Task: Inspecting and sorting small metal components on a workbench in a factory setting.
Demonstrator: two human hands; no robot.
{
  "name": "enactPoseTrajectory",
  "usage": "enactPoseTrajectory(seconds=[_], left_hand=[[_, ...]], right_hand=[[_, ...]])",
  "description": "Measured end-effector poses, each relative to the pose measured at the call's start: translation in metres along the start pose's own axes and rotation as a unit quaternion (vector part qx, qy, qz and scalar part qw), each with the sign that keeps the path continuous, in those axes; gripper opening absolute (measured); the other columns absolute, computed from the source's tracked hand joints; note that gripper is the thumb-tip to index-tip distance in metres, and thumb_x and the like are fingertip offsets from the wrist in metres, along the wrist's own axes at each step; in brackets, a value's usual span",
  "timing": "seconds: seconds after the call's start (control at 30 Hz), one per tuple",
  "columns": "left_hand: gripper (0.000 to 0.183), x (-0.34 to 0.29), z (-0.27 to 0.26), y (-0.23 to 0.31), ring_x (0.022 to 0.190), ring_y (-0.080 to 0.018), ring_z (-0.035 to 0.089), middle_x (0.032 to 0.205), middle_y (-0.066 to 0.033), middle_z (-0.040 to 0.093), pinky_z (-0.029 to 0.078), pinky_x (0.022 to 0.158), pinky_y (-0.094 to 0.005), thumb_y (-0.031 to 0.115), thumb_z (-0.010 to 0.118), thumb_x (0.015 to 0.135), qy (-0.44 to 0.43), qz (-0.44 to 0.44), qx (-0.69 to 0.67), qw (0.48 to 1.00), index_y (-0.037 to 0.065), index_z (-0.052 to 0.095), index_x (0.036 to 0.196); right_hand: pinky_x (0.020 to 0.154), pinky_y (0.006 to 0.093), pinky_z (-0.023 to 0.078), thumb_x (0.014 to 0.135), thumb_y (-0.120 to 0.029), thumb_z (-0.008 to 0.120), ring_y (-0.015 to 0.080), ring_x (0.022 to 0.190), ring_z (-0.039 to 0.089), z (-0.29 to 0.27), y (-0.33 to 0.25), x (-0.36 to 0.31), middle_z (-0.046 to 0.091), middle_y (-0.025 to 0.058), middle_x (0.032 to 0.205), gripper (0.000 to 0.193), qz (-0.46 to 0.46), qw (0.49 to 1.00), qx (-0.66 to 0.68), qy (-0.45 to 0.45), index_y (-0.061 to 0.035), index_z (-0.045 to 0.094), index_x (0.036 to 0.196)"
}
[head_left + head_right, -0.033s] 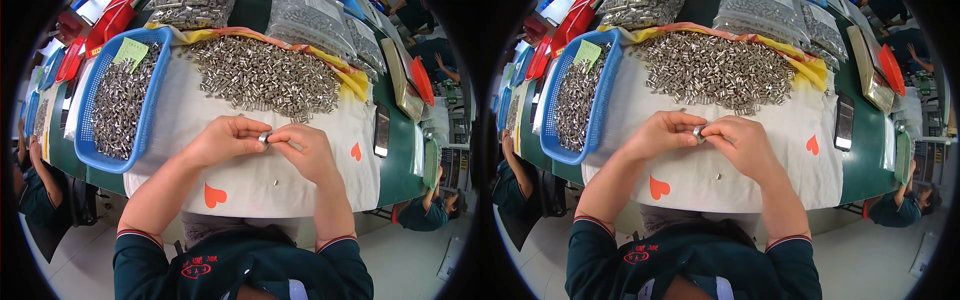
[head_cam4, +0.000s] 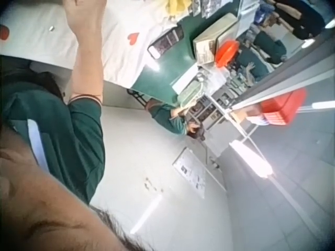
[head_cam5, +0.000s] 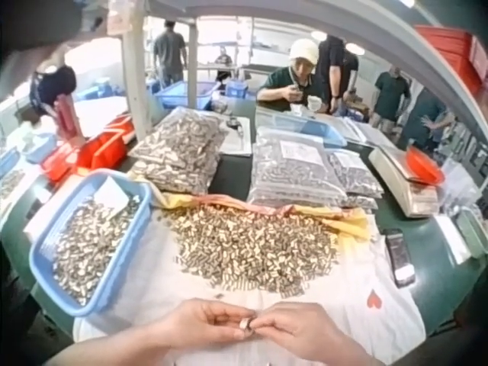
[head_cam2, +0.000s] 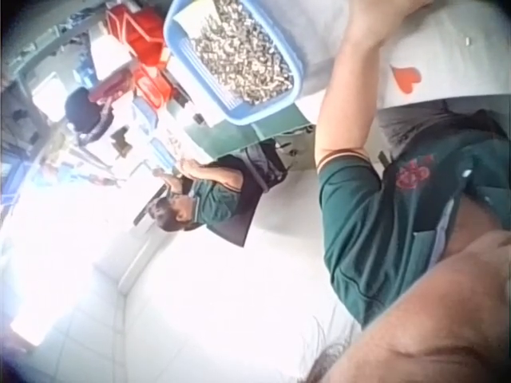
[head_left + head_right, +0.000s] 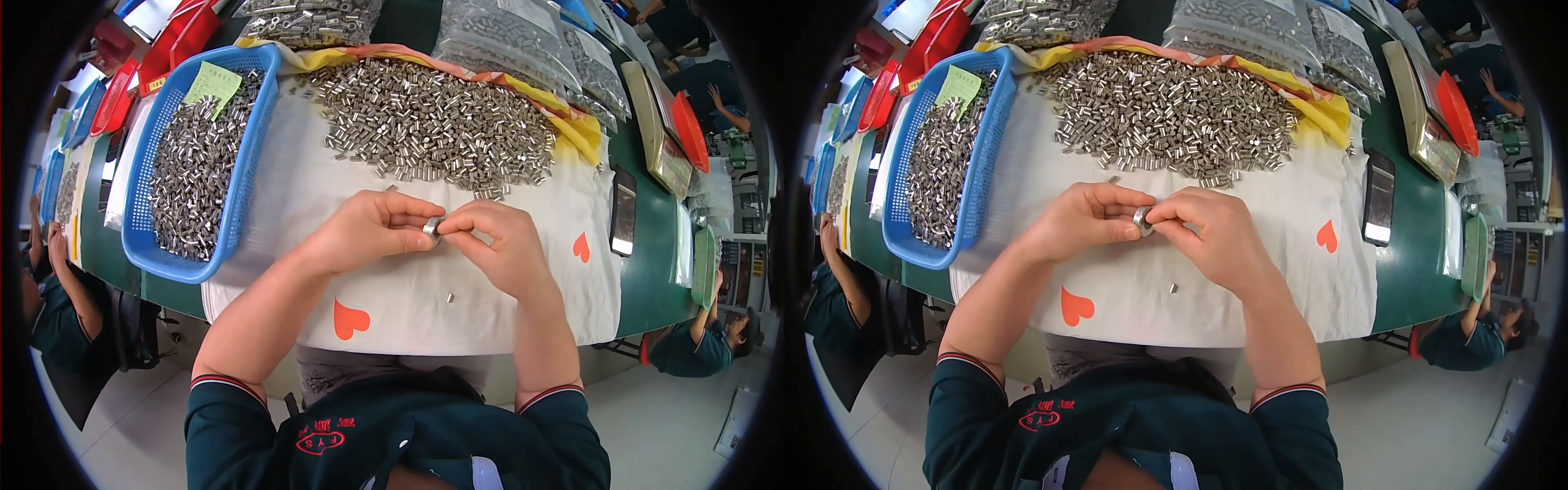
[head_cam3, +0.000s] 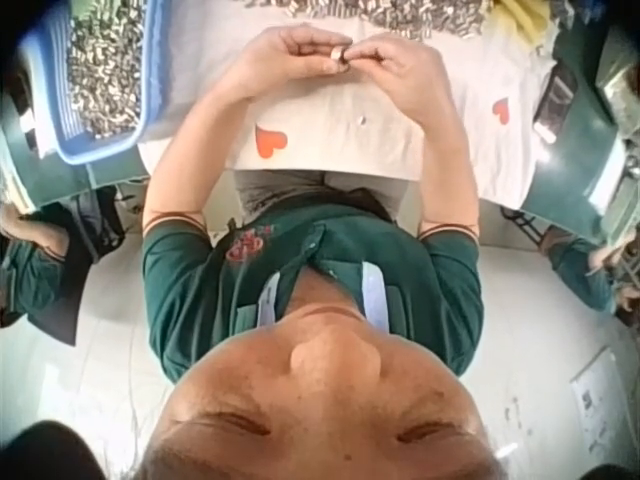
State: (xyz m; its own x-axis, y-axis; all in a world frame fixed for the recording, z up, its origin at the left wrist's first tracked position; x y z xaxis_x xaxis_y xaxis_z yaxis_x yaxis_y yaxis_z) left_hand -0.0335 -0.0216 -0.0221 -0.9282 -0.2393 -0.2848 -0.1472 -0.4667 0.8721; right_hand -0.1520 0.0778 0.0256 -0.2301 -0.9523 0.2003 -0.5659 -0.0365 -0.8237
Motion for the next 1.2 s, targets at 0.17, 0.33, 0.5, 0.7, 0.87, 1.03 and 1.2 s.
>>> enactPoseTrajectory(seconds=[0.17,0.33,0.5,0.7,0.87,1.03,1.2], left_hand=[[0.035,-0.004,0.007,-0.002,0.084,-0.0089,0.057,0.097,-0.0062,0.061,0.047,0.077,-0.0225,0.002,0.062,0.077,-0.024,0.004,0.049,0.999,-0.003,0.054,0.110],[0.031,-0.013,0.023,0.012,0.079,-0.0070,0.056,0.089,-0.0037,0.063,0.048,0.072,-0.0232,0.003,0.067,0.072,-0.071,0.026,0.328,0.942,0.004,0.061,0.102],[0.032,-0.011,0.024,0.009,0.080,-0.0091,0.057,0.089,-0.0056,0.063,0.048,0.074,-0.0237,0.004,0.067,0.071,-0.095,0.026,0.330,0.939,0.004,0.061,0.102],[0.032,-0.011,0.013,-0.002,0.083,-0.0092,0.057,0.092,-0.0041,0.062,0.047,0.077,-0.0234,0.003,0.064,0.074,-0.079,0.027,0.192,0.978,0.002,0.058,0.106],[0.033,0.001,0.002,-0.006,0.086,-0.0085,0.056,0.100,-0.0049,0.059,0.047,0.078,-0.0223,0.000,0.059,0.079,-0.012,-0.018,-0.029,0.999,-0.002,0.053,0.111],[0.035,0.001,0.002,-0.003,0.086,-0.0084,0.057,0.098,-0.0057,0.059,0.047,0.077,-0.0217,0.000,0.059,0.079,-0.011,0.001,-0.064,0.998,-0.001,0.052,0.112],[0.034,0.002,0.000,-0.003,0.084,-0.0077,0.057,0.096,-0.0049,0.060,0.047,0.075,-0.0207,0.001,0.062,0.078,0.010,0.009,-0.012,1.000,-0.001,0.054,0.110]], right_hand=[[0.059,0.0265,0.045,0.071,-0.006,0.063,0.0174,0.065,0.058,-0.007,0.006,0.003,0.059,0.0069,0.073,0.011,0.133,0.986,0.056,-0.084,-0.0027,0.061,0.082],[0.063,0.0316,0.044,0.075,-0.010,0.057,0.0211,0.069,0.056,0.007,0.009,0.029,0.058,0.0078,0.076,0.010,0.083,0.994,-0.058,-0.030,-0.0046,0.062,0.082],[0.064,0.0361,0.045,0.071,-0.009,0.062,0.0259,0.072,0.055,0.041,0.011,0.055,0.056,0.0069,0.075,0.011,-0.168,0.944,-0.276,-0.069,-0.0054,0.061,0.081],[0.067,0.0269,0.045,0.071,0.000,0.059,0.0168,0.073,0.057,0.017,0.012,0.037,0.058,0.0055,0.082,0.008,0.060,0.987,-0.147,-0.031,-0.0050,0.061,0.077],[0.062,0.0213,0.044,0.070,0.000,0.063,0.0082,0.065,0.053,-0.006,0.023,-0.005,0.061,0.0017,0.077,0.010,0.108,0.983,0.131,0.072,-0.0020,0.060,0.080],[0.058,0.0235,0.047,0.069,0.004,0.061,0.0127,0.066,0.057,0.003,0.006,-0.002,0.061,0.0046,0.076,0.011,0.038,0.997,0.050,0.039,-0.0020,0.060,0.078],[0.057,0.0244,0.047,0.068,0.004,0.061,0.0144,0.065,0.058,0.006,0.004,-0.003,0.061,0.0059,0.077,0.012,0.018,0.999,0.020,0.032,-0.0025,0.060,0.078]])
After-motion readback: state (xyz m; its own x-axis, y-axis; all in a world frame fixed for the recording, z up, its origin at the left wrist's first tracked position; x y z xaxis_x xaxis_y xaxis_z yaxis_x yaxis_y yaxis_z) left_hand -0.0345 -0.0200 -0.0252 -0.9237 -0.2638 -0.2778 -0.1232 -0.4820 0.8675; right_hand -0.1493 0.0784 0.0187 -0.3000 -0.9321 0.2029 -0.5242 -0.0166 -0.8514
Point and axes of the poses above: each hand's wrist, its own x-axis towards the middle knuckle, its own z-axis out of the palm, y = z × x, the point moved 4 cm from there along x, towards the middle knuckle
